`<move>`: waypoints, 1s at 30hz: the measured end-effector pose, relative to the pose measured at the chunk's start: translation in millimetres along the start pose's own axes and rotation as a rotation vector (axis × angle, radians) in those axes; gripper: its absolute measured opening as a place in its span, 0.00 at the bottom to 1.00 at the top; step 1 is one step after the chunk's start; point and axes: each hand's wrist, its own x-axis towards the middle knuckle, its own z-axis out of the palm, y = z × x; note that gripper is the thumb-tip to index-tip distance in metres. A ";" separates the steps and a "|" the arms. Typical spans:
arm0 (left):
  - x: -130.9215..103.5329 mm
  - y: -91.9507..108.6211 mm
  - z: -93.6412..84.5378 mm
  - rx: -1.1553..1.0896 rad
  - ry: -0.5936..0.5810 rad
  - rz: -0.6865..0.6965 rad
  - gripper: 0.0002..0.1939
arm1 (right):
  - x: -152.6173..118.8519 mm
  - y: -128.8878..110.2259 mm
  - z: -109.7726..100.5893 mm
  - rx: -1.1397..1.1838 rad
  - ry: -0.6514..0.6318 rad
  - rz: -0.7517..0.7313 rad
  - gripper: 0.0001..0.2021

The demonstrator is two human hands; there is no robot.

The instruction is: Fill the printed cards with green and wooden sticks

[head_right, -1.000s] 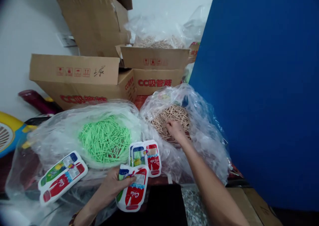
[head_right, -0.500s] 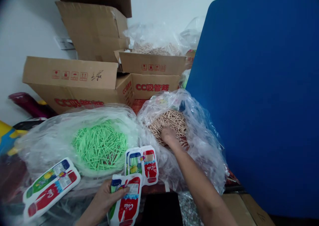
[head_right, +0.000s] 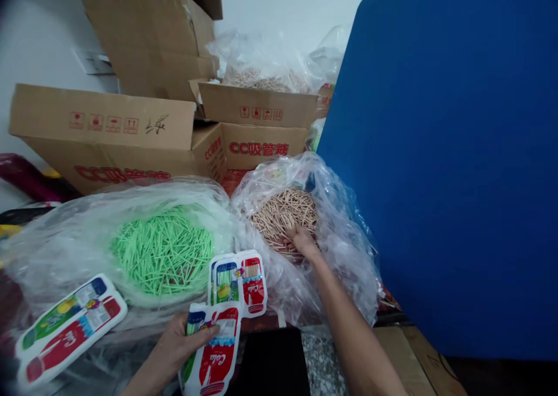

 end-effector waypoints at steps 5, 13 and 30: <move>-2.2 -2.2 1.0 0.019 0.003 -0.010 0.14 | -10.6 6.7 4.4 0.214 0.092 -0.116 0.14; -7.3 10.5 11.2 0.005 0.003 -0.017 0.17 | -30.5 14.6 11.7 0.281 0.146 -0.197 0.18; -6.2 6.5 19.9 0.030 -0.006 -0.058 0.19 | -34.1 18.6 12.6 0.119 0.096 -0.305 0.15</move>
